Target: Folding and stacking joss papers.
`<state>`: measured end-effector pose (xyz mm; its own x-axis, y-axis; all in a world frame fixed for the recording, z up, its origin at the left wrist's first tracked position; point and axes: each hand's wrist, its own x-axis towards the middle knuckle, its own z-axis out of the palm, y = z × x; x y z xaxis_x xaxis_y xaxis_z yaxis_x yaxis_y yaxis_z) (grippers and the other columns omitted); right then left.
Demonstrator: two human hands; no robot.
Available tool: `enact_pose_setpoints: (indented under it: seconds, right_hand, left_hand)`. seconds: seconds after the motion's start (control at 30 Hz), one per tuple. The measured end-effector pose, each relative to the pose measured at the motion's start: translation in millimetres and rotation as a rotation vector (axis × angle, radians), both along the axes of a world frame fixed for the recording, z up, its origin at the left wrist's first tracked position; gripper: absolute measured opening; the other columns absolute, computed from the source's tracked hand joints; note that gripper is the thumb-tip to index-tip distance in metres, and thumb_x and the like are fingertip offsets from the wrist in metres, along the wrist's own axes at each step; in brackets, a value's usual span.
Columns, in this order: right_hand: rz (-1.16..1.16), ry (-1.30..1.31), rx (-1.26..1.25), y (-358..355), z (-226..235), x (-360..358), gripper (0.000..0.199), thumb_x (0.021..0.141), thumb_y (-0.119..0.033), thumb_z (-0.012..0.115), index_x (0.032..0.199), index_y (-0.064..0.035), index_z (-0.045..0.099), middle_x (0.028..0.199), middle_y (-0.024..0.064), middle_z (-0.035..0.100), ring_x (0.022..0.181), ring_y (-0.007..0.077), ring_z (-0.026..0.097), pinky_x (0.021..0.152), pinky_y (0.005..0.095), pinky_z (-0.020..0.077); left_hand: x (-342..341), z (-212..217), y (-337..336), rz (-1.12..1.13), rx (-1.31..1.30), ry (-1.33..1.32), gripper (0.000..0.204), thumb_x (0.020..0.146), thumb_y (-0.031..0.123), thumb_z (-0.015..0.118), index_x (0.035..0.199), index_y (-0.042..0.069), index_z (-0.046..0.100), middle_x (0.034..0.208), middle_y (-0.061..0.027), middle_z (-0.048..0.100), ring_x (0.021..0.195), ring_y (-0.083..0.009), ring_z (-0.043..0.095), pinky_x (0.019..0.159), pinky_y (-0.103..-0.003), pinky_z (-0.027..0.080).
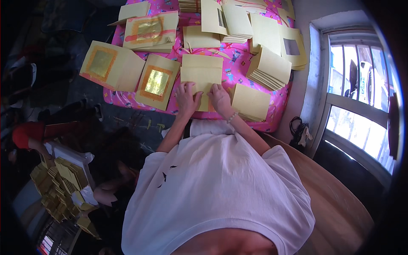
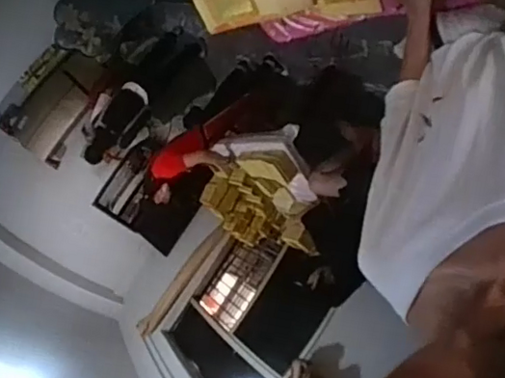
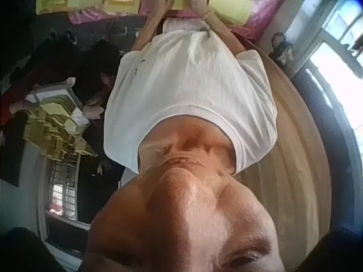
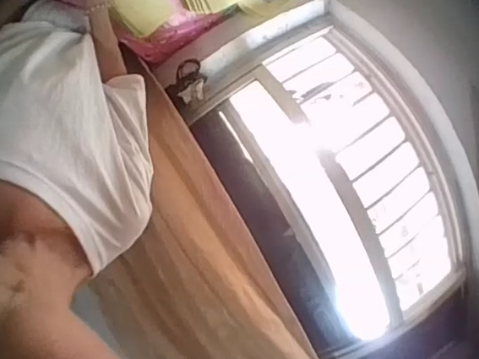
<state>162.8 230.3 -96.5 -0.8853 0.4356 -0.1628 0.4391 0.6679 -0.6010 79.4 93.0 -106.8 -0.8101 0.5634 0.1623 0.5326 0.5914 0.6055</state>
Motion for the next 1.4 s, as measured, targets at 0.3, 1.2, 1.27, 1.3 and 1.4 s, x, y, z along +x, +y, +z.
enact_pose_setpoints:
  seconds: [0.3, 1.2, 1.27, 1.3, 1.4]
  right_hand:
    - [0.055, -0.057, 0.073, 12.5, -2.0, -4.1, 0.031, 0.078, -0.023, 0.070, 0.090, -0.0007, 0.052, 0.090, 0.0196, 0.061, 0.081, 0.0351, 0.063, 0.071, 0.0426, 0.0514]
    - [0.090, -0.072, 0.120, -2.6, -0.3, -14.3, 0.041, 0.078, -0.038, 0.071, 0.087, -0.0043, 0.049, 0.086, 0.0157, 0.059, 0.077, 0.0326, 0.063, 0.065, 0.0416, 0.0505]
    - [0.096, -0.083, 0.088, -0.2, 5.4, -14.4, 0.044, 0.076, -0.038, 0.073, 0.090, -0.0035, 0.050, 0.088, 0.0159, 0.060, 0.079, 0.0325, 0.063, 0.066, 0.0404, 0.0519]
    - [0.101, -0.094, 0.057, 0.5, 8.2, -14.3, 0.048, 0.073, -0.038, 0.075, 0.094, -0.0027, 0.051, 0.090, 0.0162, 0.060, 0.081, 0.0324, 0.064, 0.067, 0.0392, 0.0532]
    - [0.081, -0.055, 0.106, -5.6, 4.7, -15.3, 0.050, 0.072, -0.040, 0.075, 0.093, -0.0023, 0.050, 0.089, 0.0163, 0.060, 0.080, 0.0322, 0.064, 0.066, 0.0392, 0.0531]
  left_hand:
    - [0.5, -0.6, -1.4, -0.001, 0.000, -0.002, 0.048, 0.076, 0.031, 0.074, 0.112, 0.009, 0.051, 0.107, -0.0142, 0.047, 0.104, -0.0339, 0.047, 0.085, -0.047, 0.038]
    - [-33.0, -32.0, -44.8, -0.091, 0.316, -0.655, 0.041, 0.082, 0.010, 0.068, 0.122, 0.019, 0.063, 0.121, -0.0096, 0.043, 0.116, -0.0224, 0.041, 0.103, -0.033, 0.034]
    - [-34.4, -34.8, -47.1, -0.107, 0.318, -0.673, 0.041, 0.083, 0.010, 0.067, 0.123, 0.018, 0.062, 0.122, -0.0094, 0.042, 0.117, -0.0217, 0.041, 0.104, -0.032, 0.034]
    - [-35.4, -36.7, -49.1, -0.083, 0.400, -0.808, 0.040, 0.085, 0.010, 0.065, 0.125, 0.017, 0.061, 0.124, -0.0093, 0.041, 0.119, -0.0210, 0.041, 0.104, -0.032, 0.034]
    - [-41.8, -38.8, -53.5, -0.089, 0.464, -0.952, 0.039, 0.088, 0.010, 0.061, 0.127, 0.015, 0.059, 0.126, -0.0089, 0.039, 0.122, -0.0195, 0.040, 0.105, -0.031, 0.033]
